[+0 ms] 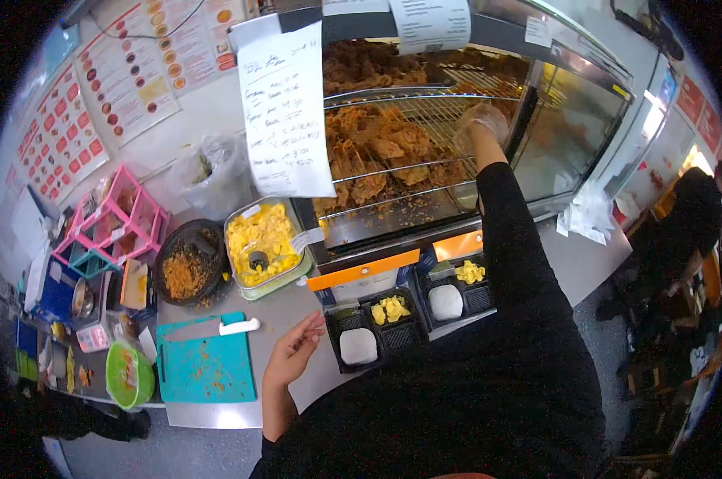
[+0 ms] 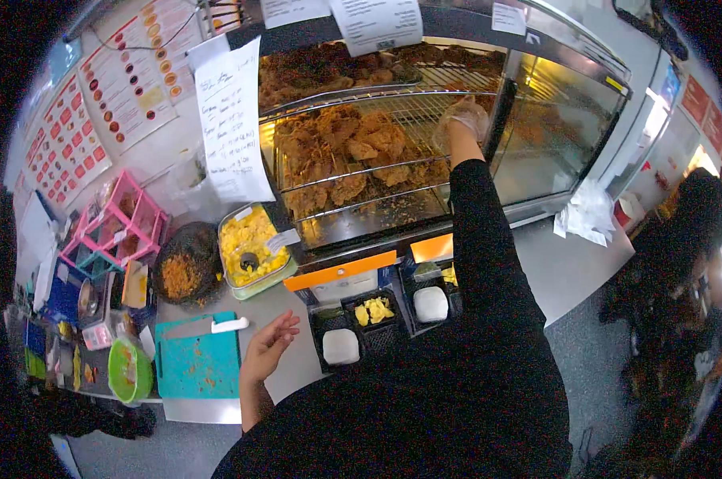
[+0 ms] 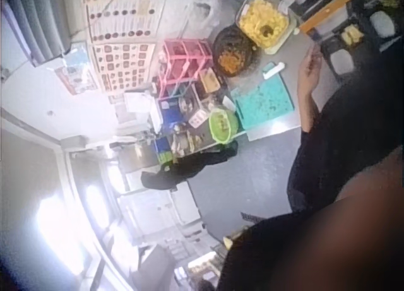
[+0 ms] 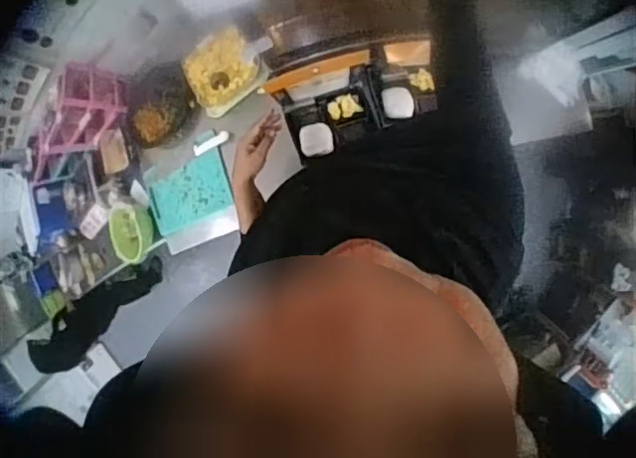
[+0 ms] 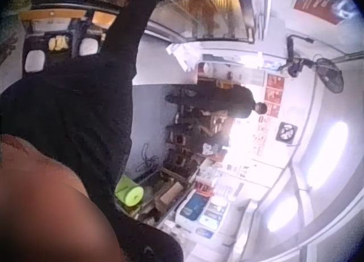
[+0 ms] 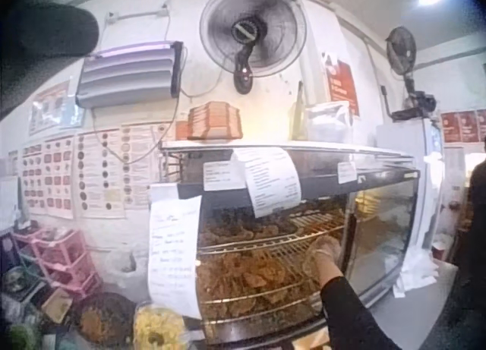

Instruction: The person assembles food boxes by unfolding cardboard containers, placing plastic trays inside, and filling them with white rice balls, shredded egg, and pieces of fried chicken that the person cuts on a board.

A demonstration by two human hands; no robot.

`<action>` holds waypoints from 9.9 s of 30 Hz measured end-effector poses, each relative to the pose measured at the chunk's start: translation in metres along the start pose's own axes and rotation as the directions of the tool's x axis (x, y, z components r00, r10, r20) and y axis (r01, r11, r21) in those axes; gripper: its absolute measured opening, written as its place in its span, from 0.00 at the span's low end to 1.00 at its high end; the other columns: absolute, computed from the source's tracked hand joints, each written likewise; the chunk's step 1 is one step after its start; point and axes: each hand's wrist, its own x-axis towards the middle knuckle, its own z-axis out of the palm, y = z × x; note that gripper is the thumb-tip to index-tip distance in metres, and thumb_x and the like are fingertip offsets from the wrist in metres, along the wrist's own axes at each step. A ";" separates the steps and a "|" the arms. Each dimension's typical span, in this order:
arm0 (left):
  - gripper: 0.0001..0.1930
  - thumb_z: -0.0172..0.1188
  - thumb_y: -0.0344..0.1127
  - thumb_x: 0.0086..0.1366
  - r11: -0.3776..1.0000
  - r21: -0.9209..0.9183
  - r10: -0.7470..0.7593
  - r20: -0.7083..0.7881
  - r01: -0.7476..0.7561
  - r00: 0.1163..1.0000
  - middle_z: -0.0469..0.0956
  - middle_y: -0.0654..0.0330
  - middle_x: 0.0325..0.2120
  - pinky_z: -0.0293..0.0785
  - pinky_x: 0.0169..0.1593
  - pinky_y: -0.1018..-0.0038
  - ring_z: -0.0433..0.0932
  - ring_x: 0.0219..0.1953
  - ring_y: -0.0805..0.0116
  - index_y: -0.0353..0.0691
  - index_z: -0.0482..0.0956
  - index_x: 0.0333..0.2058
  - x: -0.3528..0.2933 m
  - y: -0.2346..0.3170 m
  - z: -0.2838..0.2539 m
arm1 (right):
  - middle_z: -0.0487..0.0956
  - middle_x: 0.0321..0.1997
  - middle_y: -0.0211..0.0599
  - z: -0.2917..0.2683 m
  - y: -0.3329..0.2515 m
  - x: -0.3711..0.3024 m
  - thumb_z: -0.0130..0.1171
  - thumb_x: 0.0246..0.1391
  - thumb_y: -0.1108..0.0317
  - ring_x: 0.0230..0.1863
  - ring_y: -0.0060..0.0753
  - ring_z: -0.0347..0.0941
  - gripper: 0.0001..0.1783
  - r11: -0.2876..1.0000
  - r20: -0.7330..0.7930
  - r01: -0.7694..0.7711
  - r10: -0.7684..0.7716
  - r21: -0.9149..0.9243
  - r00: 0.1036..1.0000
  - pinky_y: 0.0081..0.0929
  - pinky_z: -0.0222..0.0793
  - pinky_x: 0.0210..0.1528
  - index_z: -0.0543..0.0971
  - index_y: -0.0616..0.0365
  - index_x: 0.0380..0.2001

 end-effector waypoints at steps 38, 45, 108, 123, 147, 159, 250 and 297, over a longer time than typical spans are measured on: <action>0.26 0.55 0.34 0.56 0.807 0.314 -0.330 -0.464 0.501 0.822 0.67 0.48 0.46 0.68 0.44 0.71 0.71 0.43 0.61 0.40 0.60 0.53 -0.259 -0.033 -0.166 | 0.73 0.30 0.43 0.238 -0.376 -0.582 0.53 0.43 0.52 0.34 0.47 0.70 0.25 -0.160 -0.250 0.837 -0.968 0.523 -0.028 0.41 0.67 0.35 0.63 0.52 0.44; 0.30 0.54 0.30 0.55 0.853 -0.032 -0.460 -0.516 0.520 0.723 0.64 0.46 0.49 0.67 0.44 0.77 0.69 0.42 0.70 0.36 0.53 0.56 -0.245 -0.069 -0.201 | 0.74 0.35 0.45 0.178 -0.317 -0.548 0.56 0.41 0.52 0.37 0.47 0.70 0.28 -0.169 -0.455 0.900 -0.890 0.402 0.036 0.40 0.65 0.39 0.65 0.56 0.44; 0.32 0.61 0.39 0.44 0.457 0.625 -0.014 -0.707 0.633 0.707 0.50 0.39 0.54 0.44 0.57 0.51 0.50 0.55 0.42 0.52 0.63 0.51 -0.187 -0.110 -0.298 | 0.65 0.53 0.49 0.154 -0.289 -0.527 0.58 0.43 0.57 0.54 0.46 0.59 0.32 0.348 -0.286 0.698 -0.730 0.626 0.621 0.39 0.52 0.57 0.64 0.63 0.50; 0.29 0.60 0.38 0.49 0.630 0.372 -0.144 -0.807 0.682 0.572 0.52 0.38 0.54 0.50 0.57 0.57 0.49 0.58 0.44 0.51 0.63 0.52 -0.297 -0.113 -0.327 | 0.71 0.46 0.43 0.211 -0.474 -0.608 0.64 0.28 0.51 0.44 0.45 0.69 0.38 -0.261 -0.163 0.751 -0.965 0.607 -0.203 0.37 0.65 0.47 0.67 0.49 0.48; 0.20 0.48 0.33 0.49 0.487 0.615 -0.092 -0.671 0.621 0.736 0.70 0.49 0.41 0.56 0.48 0.52 0.66 0.44 0.47 0.40 0.69 0.44 -0.150 -0.161 -0.287 | 0.73 0.27 0.46 0.223 -0.362 -0.542 0.47 0.49 0.64 0.29 0.46 0.71 0.22 0.044 -0.046 0.999 -0.998 -0.001 0.044 0.39 0.67 0.31 0.64 0.50 0.50; 0.18 0.48 0.34 0.47 0.599 0.552 -0.219 -0.583 0.580 0.782 0.72 0.50 0.39 0.55 0.47 0.51 0.65 0.45 0.48 0.42 0.72 0.41 -0.179 -0.141 -0.262 | 0.73 0.28 0.57 0.210 -0.269 -0.594 0.47 0.50 0.56 0.31 0.59 0.70 0.19 0.503 0.143 0.648 -0.839 0.572 0.525 0.48 0.64 0.32 0.65 0.55 0.43; 0.15 0.44 0.44 0.55 0.611 0.674 0.236 -0.656 0.415 0.717 0.73 0.47 0.17 0.69 0.26 0.55 0.73 0.21 0.46 0.40 0.73 0.20 -0.030 -0.167 -0.302 | 0.74 0.27 0.48 0.268 -0.311 -0.551 0.39 0.52 0.55 0.31 0.51 0.71 0.17 0.336 0.265 0.864 -0.932 0.375 0.248 0.44 0.66 0.34 0.71 0.57 0.27; 0.13 0.46 0.42 0.55 0.632 0.719 0.195 -0.508 0.288 0.839 0.73 0.50 0.17 0.69 0.25 0.58 0.73 0.20 0.50 0.40 0.72 0.20 -0.083 -0.155 -0.298 | 0.73 0.29 0.55 0.221 -0.288 -0.632 0.34 0.55 0.56 0.33 0.57 0.69 0.19 0.490 0.440 0.738 -0.850 0.463 0.288 0.48 0.63 0.37 0.69 0.59 0.31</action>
